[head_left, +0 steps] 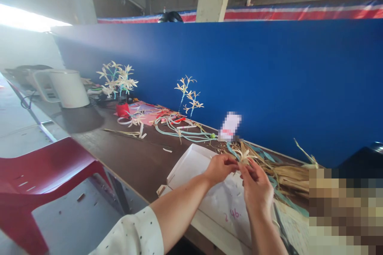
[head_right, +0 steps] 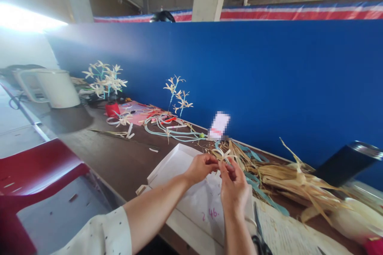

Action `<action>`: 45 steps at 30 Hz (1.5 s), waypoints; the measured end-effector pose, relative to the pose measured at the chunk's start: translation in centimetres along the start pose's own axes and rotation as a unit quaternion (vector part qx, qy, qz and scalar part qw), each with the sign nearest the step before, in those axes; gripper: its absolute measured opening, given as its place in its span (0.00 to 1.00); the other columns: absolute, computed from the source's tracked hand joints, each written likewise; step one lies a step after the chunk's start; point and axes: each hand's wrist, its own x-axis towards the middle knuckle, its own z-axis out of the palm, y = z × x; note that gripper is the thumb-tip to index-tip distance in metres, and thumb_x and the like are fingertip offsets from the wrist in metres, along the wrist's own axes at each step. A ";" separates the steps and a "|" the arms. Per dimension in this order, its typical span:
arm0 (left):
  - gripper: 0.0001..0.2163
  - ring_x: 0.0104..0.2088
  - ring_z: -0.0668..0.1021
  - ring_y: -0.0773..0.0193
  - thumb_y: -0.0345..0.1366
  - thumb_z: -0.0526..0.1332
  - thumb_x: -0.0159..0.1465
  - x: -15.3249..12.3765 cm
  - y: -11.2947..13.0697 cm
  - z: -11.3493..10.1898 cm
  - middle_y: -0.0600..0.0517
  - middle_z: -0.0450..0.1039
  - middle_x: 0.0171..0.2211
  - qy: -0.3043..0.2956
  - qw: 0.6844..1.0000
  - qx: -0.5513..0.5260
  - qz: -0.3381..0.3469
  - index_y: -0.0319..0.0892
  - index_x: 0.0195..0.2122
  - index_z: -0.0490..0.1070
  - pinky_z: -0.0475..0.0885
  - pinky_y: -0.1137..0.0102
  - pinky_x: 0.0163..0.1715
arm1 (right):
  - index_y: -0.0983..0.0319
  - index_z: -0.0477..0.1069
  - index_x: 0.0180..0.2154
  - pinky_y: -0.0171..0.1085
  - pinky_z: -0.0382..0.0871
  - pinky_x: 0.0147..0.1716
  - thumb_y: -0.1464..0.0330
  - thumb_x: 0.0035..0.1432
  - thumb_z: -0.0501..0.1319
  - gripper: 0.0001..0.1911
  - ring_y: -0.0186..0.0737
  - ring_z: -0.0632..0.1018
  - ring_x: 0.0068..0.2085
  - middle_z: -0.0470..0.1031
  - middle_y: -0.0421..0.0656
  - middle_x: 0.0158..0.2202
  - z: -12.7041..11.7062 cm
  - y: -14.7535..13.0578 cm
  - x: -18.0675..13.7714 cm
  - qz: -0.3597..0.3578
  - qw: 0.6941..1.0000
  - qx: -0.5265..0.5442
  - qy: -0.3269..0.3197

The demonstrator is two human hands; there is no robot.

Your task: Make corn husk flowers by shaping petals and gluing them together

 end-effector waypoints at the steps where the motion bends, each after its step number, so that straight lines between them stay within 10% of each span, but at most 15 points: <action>1: 0.08 0.24 0.71 0.70 0.36 0.64 0.50 0.1 0.0 -0.1 0.55 0.71 0.22 0.015 1.000 0.005 0.003 0.37 0.28 0.73 0.66 0.75 0.26 | 0.63 0.69 0.50 0.32 0.64 0.21 0.52 0.45 0.64 0.33 0.37 0.73 0.24 0.77 0.46 0.35 0.1 -0.3 -0.2 -0.003 1.000 0.003 -0.009; 11: 0.08 0.27 0.75 0.68 0.38 0.60 0.54 2.5 1.8 -2.2 0.51 0.76 0.27 0.223 0.974 0.039 0.005 0.39 0.31 0.73 0.67 0.76 0.26 | 0.65 0.70 0.46 0.35 0.68 0.27 0.54 0.52 0.58 0.25 0.36 0.73 0.25 0.75 0.48 0.38 0.7 0.6 -0.1 -0.010 1.000 -0.016 0.019; 27: 0.06 0.34 0.75 0.66 0.37 0.60 0.57 1.2 7.5 -10.9 0.53 0.76 0.34 0.279 0.894 0.293 0.194 0.43 0.31 0.75 0.68 0.73 0.39 | 0.63 0.75 0.35 0.36 0.64 0.23 0.57 0.46 0.58 0.20 0.40 0.72 0.21 0.75 0.43 0.23 0.9 0.9 -0.1 0.014 0.996 -0.045 -0.073; 37: 0.08 0.30 0.76 0.63 0.38 0.63 0.52 2.4 5.6 -21.5 0.52 0.77 0.28 0.385 0.854 0.344 -0.057 0.42 0.31 0.77 0.69 0.71 0.33 | 0.63 0.75 0.35 0.37 0.64 0.24 0.56 0.45 0.58 0.20 0.41 0.73 0.22 0.74 0.42 0.21 0.7 0.8 0.0 0.019 0.993 -0.062 -0.101; 45: 0.07 0.31 0.78 0.62 0.38 0.65 0.50 3.8 3.5 -24.9 0.51 0.77 0.27 0.361 0.817 0.403 -0.199 0.43 0.29 0.77 0.71 0.73 0.31 | 0.62 0.75 0.36 0.37 0.65 0.26 0.56 0.45 0.58 0.20 0.41 0.74 0.24 0.75 0.43 0.24 0.5 0.5 -0.1 0.019 0.989 -0.081 -0.118</action>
